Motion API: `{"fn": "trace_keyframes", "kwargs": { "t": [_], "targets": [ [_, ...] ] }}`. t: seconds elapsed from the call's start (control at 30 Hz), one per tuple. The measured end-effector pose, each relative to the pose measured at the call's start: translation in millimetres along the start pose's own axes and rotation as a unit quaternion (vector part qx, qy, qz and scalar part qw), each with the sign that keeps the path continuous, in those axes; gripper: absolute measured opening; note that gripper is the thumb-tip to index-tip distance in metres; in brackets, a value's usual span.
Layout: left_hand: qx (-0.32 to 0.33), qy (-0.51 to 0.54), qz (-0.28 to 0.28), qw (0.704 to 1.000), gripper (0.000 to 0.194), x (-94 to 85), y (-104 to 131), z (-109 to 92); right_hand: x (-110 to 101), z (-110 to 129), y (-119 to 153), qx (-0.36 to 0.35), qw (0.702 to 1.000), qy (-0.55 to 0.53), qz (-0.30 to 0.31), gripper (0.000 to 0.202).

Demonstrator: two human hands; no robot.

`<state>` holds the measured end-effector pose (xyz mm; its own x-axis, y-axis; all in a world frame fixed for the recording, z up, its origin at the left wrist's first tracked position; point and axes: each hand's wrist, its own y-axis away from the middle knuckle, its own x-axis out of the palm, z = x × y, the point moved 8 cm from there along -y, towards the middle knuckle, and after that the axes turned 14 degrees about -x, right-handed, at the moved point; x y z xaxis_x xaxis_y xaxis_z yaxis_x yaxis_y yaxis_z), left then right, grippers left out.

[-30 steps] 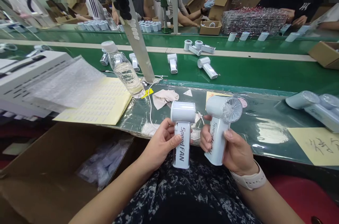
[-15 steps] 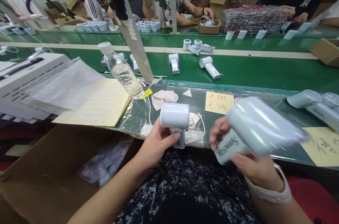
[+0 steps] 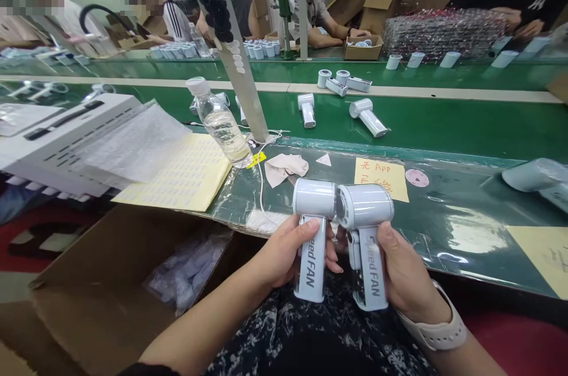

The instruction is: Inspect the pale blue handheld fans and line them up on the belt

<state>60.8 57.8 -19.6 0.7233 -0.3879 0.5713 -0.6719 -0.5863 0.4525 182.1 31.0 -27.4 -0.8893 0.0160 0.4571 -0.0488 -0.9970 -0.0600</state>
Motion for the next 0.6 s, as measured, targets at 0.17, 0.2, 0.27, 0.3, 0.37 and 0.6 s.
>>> {"fn": "trace_keyframes", "kwargs": {
  "t": [0.17, 0.2, 0.27, 0.3, 0.37, 0.6],
  "targets": [
    [0.129, -0.187, -0.078, 0.971, 0.041, -5.4, 15.6, -29.2, -1.3, 15.6, -0.7, -0.068, 0.988, 0.127, 0.053, 0.035],
    [0.161, -0.248, -0.077, 0.952, 0.041, -2.1, 20.3, -36.3, 0.7, 23.6, -0.6, -0.102, 0.979, 0.162, 0.071, 0.034],
    [0.227, -0.365, -0.065, 0.9, 0.034, 7.3, 29.8, -47.5, 9.8, 42.1, 1.2, -0.194, 0.95, 0.214, 0.116, 0.031],
    [0.262, -0.41, -0.064, 0.872, 0.029, 11.7, 34.7, -52.0, 15.1, 49.9, 2.8, -0.239, 0.933, 0.231, 0.137, 0.027],
    [0.316, -0.454, -0.075, 0.83, 0.027, 17.0, 42.5, -59.3, 23.9, 57.2, 4.8, -0.297, 0.905, 0.254, 0.165, 0.021],
    [0.277, -0.371, -0.05, 0.885, 0.018, 9.5, 49.6, -70.4, 10.8, 96.6, 7.8, -0.354, 0.862, 0.339, 0.126, 0.018]
  ]
}}
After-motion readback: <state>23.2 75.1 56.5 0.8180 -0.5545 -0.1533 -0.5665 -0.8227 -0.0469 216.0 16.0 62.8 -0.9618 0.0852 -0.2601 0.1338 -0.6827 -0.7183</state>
